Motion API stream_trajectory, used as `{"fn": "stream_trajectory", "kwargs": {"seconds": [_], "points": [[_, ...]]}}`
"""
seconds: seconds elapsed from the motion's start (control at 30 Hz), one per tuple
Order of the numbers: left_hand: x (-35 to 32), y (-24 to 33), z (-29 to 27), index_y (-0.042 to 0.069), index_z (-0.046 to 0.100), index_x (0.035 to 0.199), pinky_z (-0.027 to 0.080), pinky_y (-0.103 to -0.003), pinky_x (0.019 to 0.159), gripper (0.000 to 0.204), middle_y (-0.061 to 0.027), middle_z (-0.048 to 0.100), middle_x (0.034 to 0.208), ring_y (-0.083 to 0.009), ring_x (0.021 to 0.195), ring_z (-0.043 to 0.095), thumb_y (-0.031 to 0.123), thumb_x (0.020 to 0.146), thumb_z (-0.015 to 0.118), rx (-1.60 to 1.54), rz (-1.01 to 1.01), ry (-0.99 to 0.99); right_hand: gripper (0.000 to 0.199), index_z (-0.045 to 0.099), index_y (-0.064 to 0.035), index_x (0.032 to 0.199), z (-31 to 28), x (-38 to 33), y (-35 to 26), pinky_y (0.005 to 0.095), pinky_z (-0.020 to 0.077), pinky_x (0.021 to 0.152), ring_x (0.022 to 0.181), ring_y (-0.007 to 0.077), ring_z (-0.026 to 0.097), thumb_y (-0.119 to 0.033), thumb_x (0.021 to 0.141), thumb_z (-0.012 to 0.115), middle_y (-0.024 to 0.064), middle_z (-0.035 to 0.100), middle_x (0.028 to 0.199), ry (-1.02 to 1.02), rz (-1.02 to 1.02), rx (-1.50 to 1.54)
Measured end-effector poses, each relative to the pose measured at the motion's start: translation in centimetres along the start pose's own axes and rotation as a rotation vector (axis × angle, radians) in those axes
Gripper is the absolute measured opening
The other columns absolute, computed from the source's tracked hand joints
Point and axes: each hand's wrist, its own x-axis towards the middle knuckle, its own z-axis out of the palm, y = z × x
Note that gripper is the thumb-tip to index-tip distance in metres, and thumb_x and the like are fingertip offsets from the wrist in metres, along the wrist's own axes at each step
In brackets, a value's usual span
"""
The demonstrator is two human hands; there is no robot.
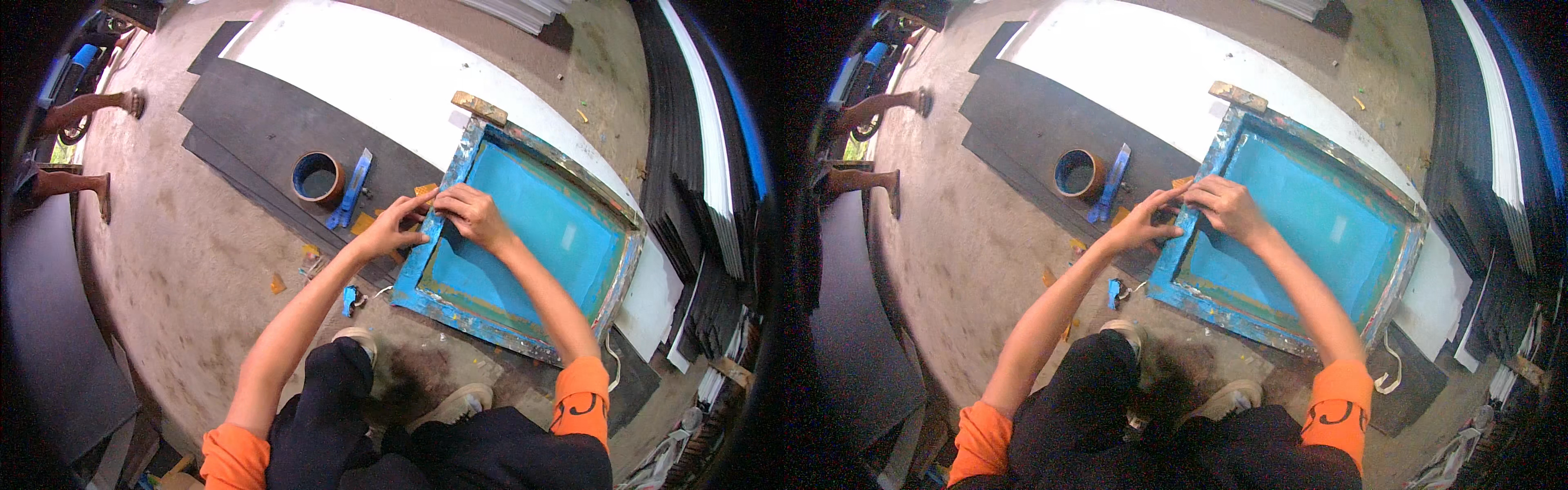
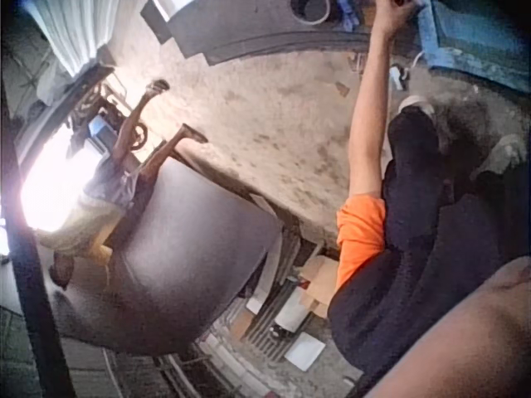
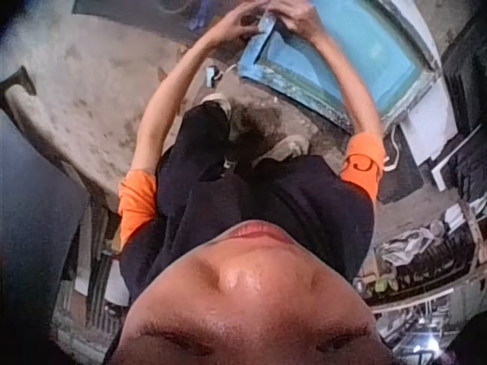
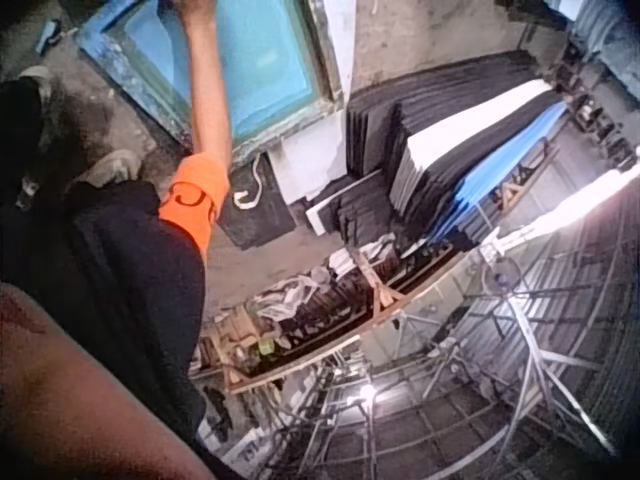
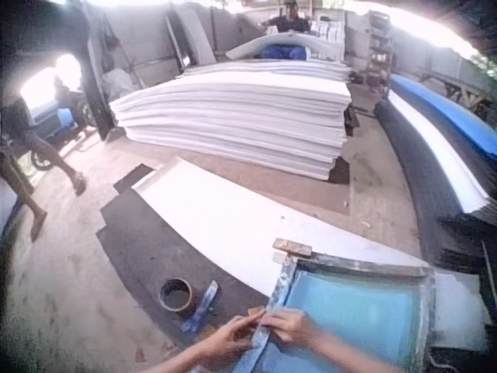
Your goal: The person sits on the floor and applies orange masking tape to the edges of a rectangular frame with a blue surface. They smooth the tape along the sides and corners, then use a blue utility knife to trim excess tape. The person repeats this process on multiple sides of the frame.
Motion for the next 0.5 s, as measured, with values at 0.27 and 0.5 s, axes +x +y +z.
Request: {"fn": "stream_trajectory", "kwargs": {"seconds": [0.27, 0.5], "points": [[-0.2, -0.6, -0.2, 0.022, 0.033, 0.137, 0.041, -0.032, 0.090, 0.077, -0.0085, 0.045, 0.108, -0.0190, 0.098, 0.049, 0.011, 0.070, 0.071, 0.026, 0.068, 0.010, 0.023, 0.056, -0.0058, 0.090, 1.2, -1.8, -0.9, 0.0383, 0.0423, 0.087, 0.099, 0.0274, 0.051, -0.009, 0.070, 0.067, 0.0083, 0.055, 0.098, 0.195, 0.120, -0.034], [0.1, -0.6, -0.3, 0.023, 0.033, 0.136, 0.041, -0.033, 0.090, 0.078, -0.0089, 0.046, 0.108, -0.0196, 0.099, 0.050, 0.011, 0.070, 0.072, 0.053, 0.068, -0.006, 0.025, 0.059, -0.0079, 0.091, -0.9, -1.4, 1.4, 0.0398, 0.0394, 0.098, 0.110, 0.0236, 0.050, -0.013, 0.068, 0.068, 0.0058, 0.057, 0.105, 0.010, -0.062, -0.121]]}}
